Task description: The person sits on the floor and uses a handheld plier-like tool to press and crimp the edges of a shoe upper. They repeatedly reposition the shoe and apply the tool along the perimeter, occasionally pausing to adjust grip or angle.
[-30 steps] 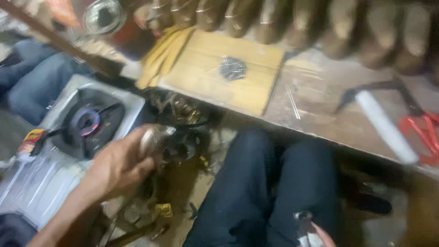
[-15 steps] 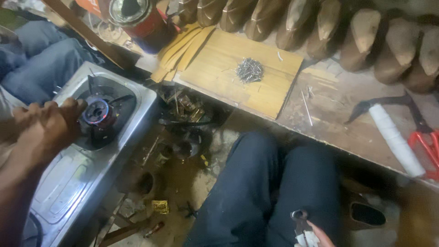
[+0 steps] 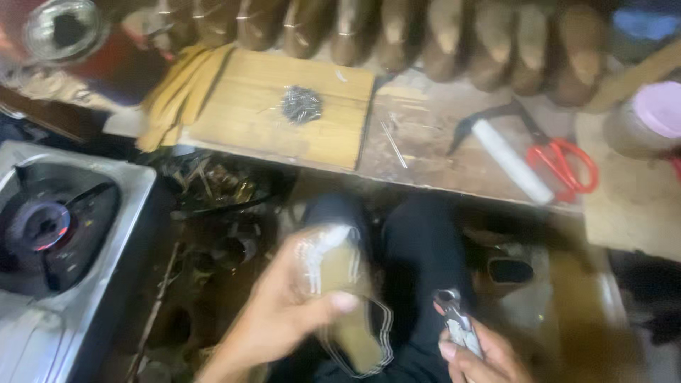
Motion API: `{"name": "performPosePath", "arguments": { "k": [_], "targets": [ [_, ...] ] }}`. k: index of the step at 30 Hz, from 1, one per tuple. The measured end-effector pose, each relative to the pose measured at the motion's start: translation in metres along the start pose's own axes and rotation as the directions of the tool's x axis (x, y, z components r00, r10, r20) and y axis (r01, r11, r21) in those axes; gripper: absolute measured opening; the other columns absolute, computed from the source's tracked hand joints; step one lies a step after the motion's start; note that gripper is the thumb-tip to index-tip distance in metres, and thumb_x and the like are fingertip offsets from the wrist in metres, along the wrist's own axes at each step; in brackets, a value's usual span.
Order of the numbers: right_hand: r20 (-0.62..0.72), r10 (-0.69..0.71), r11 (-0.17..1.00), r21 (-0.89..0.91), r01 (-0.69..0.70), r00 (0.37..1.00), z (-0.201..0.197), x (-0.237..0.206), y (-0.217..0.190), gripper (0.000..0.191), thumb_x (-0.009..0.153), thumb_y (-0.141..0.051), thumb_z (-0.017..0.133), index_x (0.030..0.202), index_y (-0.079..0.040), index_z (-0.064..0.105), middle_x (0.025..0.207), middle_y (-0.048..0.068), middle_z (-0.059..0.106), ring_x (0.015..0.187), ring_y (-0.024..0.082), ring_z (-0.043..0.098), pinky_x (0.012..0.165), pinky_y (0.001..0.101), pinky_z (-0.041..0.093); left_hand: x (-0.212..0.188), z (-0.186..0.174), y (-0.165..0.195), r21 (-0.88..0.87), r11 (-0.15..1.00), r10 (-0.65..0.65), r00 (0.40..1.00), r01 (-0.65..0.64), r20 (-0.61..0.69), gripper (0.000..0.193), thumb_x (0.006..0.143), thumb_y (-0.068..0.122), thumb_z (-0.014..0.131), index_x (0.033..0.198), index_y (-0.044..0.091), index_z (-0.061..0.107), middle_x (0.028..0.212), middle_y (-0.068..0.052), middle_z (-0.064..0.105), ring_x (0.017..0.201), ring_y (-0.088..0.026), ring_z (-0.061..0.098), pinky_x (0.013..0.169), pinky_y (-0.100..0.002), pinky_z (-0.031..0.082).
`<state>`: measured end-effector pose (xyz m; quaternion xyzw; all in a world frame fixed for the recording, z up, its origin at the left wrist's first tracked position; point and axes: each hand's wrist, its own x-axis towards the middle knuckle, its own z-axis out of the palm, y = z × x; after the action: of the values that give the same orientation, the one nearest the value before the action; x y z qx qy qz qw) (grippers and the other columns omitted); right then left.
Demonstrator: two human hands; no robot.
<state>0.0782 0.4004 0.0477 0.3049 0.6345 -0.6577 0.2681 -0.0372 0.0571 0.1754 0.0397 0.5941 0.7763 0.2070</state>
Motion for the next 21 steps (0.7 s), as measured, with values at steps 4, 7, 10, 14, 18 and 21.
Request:
{"name": "performPosePath", "arguments": {
  "k": [4, 7, 10, 14, 18, 21],
  "targets": [
    [0.076, -0.073, 0.985, -0.149, 0.084, 0.994, -0.008, -0.034, -0.033, 0.061, 0.093, -0.014, 0.073, 0.151, -0.011, 0.052, 0.077, 0.007, 0.061, 0.063, 0.015, 0.060, 0.057, 0.0299, 0.051, 0.019, 0.041, -0.026, 0.429, 0.902, -0.016, 0.989, -0.049, 0.147, 0.072, 0.083, 0.023, 0.080, 0.144, 0.007, 0.046, 0.119, -0.013, 0.071, 0.109, -0.020, 0.071, 0.092, -0.034, 0.056],
    [0.122, -0.069, 0.987, -0.137, 0.085, 0.990, -0.016, -0.055, -0.054, 0.060, 0.085, -0.022, 0.070, 0.143, -0.016, 0.056, 0.078, 0.002, 0.066, 0.066, 0.012, 0.062, 0.060, 0.0286, 0.051, 0.018, 0.046, -0.032, 0.439, 0.896, 0.034, 0.996, -0.066, 0.079, 0.065, 0.086, 0.024, 0.077, 0.142, 0.006, 0.050, 0.120, -0.016, 0.073, 0.110, -0.023, 0.073, 0.093, -0.035, 0.057],
    [0.200, -0.016, 0.844, -0.523, 0.120, 0.980, -0.014, -0.073, -0.071, 0.033, 0.097, -0.027, 0.070, 0.121, -0.005, 0.061, 0.085, 0.000, 0.062, 0.077, 0.009, 0.057, 0.069, 0.0254, 0.052, 0.016, 0.044, -0.035, 0.426, 0.903, 0.002, 0.992, -0.055, 0.126, 0.065, 0.086, 0.025, 0.075, 0.143, 0.006, 0.048, 0.119, -0.015, 0.074, 0.110, -0.022, 0.075, 0.094, -0.034, 0.058],
    [0.213, -0.442, 0.876, -0.104, 0.470, 0.871, 0.000, -0.088, -0.089, 0.047, 0.094, -0.021, 0.075, 0.134, -0.003, 0.059, 0.088, 0.006, 0.068, 0.078, 0.013, 0.063, 0.069, 0.0285, 0.053, 0.012, 0.047, -0.043, 0.476, 0.865, 0.109, 0.985, -0.161, 0.135, 0.062, 0.088, 0.024, 0.077, 0.140, 0.003, 0.050, 0.122, -0.017, 0.072, 0.113, -0.025, 0.074, 0.095, -0.036, 0.056],
    [0.370, -0.655, 0.753, 0.251, 0.608, 0.659, 0.013, -0.094, -0.102, 0.064, 0.098, -0.019, 0.072, 0.155, -0.006, 0.046, 0.093, 0.007, 0.066, 0.082, 0.014, 0.063, 0.073, 0.0288, 0.051, 0.004, 0.054, -0.053, 0.494, 0.837, 0.195, 0.971, -0.237, 0.137, 0.061, 0.089, 0.023, 0.078, 0.139, 0.002, 0.051, 0.125, -0.020, 0.071, 0.118, -0.030, 0.074, 0.099, -0.039, 0.055],
    [0.416, -0.270, 0.943, -0.067, 0.325, 0.869, 0.021, -0.095, -0.105, 0.067, 0.095, -0.020, 0.073, 0.156, -0.011, 0.048, 0.095, 0.002, 0.065, 0.081, 0.010, 0.062, 0.072, 0.0269, 0.053, -0.002, 0.058, -0.057, 0.563, 0.769, 0.270, 0.952, -0.303, 0.144, 0.061, 0.087, 0.023, 0.080, 0.137, 0.001, 0.053, 0.127, -0.023, 0.069, 0.120, -0.036, 0.070, 0.100, -0.043, 0.053]
  ]
}}
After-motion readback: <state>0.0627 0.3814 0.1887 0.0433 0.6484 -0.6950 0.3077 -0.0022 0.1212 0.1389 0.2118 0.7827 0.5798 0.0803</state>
